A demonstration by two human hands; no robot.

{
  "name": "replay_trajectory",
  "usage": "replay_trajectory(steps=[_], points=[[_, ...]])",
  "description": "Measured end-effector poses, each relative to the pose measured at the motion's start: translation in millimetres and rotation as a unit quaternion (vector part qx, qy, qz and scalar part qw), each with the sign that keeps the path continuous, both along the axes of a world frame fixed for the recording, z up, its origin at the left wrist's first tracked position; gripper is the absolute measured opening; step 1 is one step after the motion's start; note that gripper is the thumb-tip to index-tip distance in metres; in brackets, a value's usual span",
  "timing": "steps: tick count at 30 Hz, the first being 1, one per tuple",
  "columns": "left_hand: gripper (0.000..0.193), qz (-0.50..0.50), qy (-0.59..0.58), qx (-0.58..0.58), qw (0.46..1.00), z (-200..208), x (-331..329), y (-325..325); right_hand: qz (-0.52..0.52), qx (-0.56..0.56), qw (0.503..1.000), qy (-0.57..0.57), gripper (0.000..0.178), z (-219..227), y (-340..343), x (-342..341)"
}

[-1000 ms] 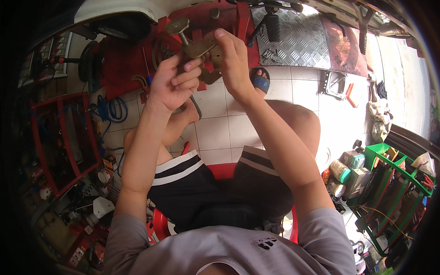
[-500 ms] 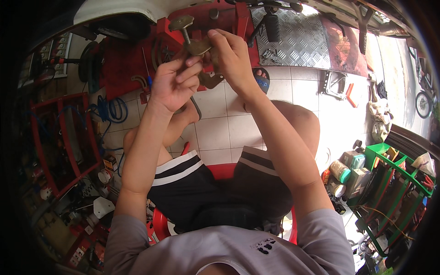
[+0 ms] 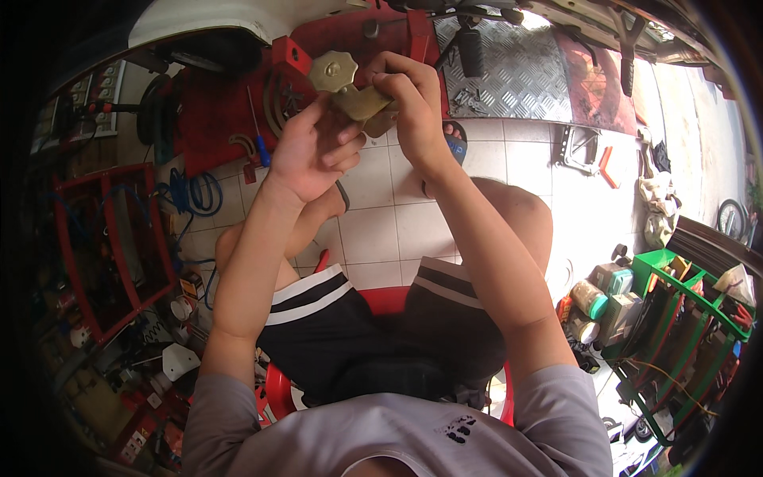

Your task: The person sits on a stool in a workshop and assembles a mechanical part, likely a motorcycle brake caliper. They insert a bolt into the caliper body, attach a brake pad, and use a wrench to tighten the bolt. The person handles the caliper, bolt, brake pad, and wrench throughout the process.

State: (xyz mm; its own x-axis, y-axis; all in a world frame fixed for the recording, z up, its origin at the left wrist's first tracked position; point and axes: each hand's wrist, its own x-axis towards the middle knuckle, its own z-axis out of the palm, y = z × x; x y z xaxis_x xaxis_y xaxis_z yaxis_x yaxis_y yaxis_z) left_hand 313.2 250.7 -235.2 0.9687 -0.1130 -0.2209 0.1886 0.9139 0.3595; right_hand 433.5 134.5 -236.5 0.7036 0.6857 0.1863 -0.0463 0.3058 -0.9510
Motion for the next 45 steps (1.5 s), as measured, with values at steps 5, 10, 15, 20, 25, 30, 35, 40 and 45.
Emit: replay_trajectory(steps=[5, 10, 15, 20, 25, 30, 35, 40, 45], points=[[0.023, 0.066, 0.042, 0.015, 0.997, 6, 0, -3, 0.004, -0.008, 1.0, 0.001, 0.025, 2, -1, -1], [0.04, 0.046, 0.033, 0.016, 0.998, 6, 0, -2, 0.018, -0.01, 1.0, -0.014, 0.026, 0, -4, 1], [0.044, 0.03, -0.038, 0.022, 0.999, 0, -2, -3, 0.009, -0.001, 1.0, -0.022, 0.025, 2, -3, 2], [0.044, 0.027, -0.038, 0.022, 0.999, 0, -2, -6, 0.006, 0.005, 1.0, -0.028, 0.025, 3, -4, 2], [0.031, 0.043, -0.004, 0.029, 0.999, 6, 0, -12, 0.011, 0.01, 1.0, -0.003, 0.026, 0, -6, 4], [0.029, -0.051, -0.039, -0.023, 0.998, -7, 1, -6, -0.007, 0.011, 1.0, 0.005, 0.026, 0, -5, 5], [0.027, 0.041, 0.03, 0.026, 0.998, 3, 3, -8, -0.001, 0.01, 1.0, 0.027, 0.026, 3, -5, 3], [0.035, 0.051, -0.013, 0.031, 0.998, 0, -1, -7, 0.002, 0.011, 1.0, -0.019, 0.025, 2, -3, 1], [0.029, 0.031, -0.02, 0.036, 0.999, 0, -1, -8, -0.002, 0.013, 1.0, -0.009, 0.025, -3, -4, 4]])
